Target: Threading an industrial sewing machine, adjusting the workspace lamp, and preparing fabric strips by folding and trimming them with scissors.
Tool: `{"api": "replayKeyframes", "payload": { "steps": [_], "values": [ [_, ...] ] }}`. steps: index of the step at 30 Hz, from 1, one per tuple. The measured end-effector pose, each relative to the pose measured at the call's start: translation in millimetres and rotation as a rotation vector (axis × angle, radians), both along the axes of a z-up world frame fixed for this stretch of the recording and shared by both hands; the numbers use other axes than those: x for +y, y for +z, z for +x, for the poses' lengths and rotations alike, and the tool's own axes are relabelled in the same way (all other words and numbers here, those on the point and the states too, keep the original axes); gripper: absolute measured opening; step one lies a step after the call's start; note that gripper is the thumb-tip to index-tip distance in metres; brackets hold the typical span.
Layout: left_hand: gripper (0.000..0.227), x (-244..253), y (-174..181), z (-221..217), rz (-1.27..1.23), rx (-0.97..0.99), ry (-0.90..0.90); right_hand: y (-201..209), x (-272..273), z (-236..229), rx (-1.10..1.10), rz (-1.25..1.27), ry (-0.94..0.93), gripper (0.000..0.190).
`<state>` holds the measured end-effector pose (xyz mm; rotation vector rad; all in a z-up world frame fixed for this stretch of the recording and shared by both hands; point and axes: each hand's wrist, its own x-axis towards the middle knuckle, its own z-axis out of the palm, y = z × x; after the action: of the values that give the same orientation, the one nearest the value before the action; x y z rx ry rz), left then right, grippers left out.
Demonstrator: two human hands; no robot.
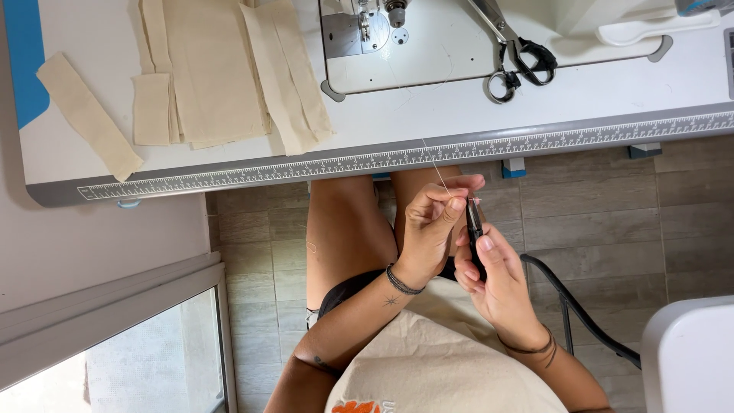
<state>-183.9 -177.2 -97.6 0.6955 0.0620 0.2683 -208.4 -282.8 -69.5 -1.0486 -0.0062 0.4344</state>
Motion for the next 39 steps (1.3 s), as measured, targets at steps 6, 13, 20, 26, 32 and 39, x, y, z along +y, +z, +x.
{"api": "replayKeyframes", "payload": {
  "steps": [6, 13, 20, 26, 32, 39],
  "values": [
    [0.008, 2.1, -13.5, 5.0, -0.146, 0.024, -0.002, -10.7, 5.4, 2.2, 0.017, 0.022, -0.013, 0.031],
    [0.006, 9.1, -16.1, 10.9, -0.157, 0.014, 0.014, -20.4, 7.7, 2.6, 0.018, 0.011, 0.010, 0.031],
    [0.007, 5.5, -27.7, 7.9, -0.216, 0.064, 0.017, -14.4, 18.2, 10.2, -0.004, 0.000, 0.003, 0.029],
    [0.008, 5.4, -41.1, 8.3, -0.213, 0.152, 0.050, -7.8, 26.7, 14.8, -0.016, -0.024, -0.012, 0.027],
    [0.009, 7.0, -38.1, 8.6, -0.191, 0.175, 0.065, -18.3, 29.2, 16.7, -0.015, -0.029, -0.020, 0.024],
    [0.007, 9.5, -26.4, 9.3, -0.190, 0.178, 0.081, -22.5, 29.2, 17.3, 0.009, 0.001, -0.016, 0.026]
  ]
}}
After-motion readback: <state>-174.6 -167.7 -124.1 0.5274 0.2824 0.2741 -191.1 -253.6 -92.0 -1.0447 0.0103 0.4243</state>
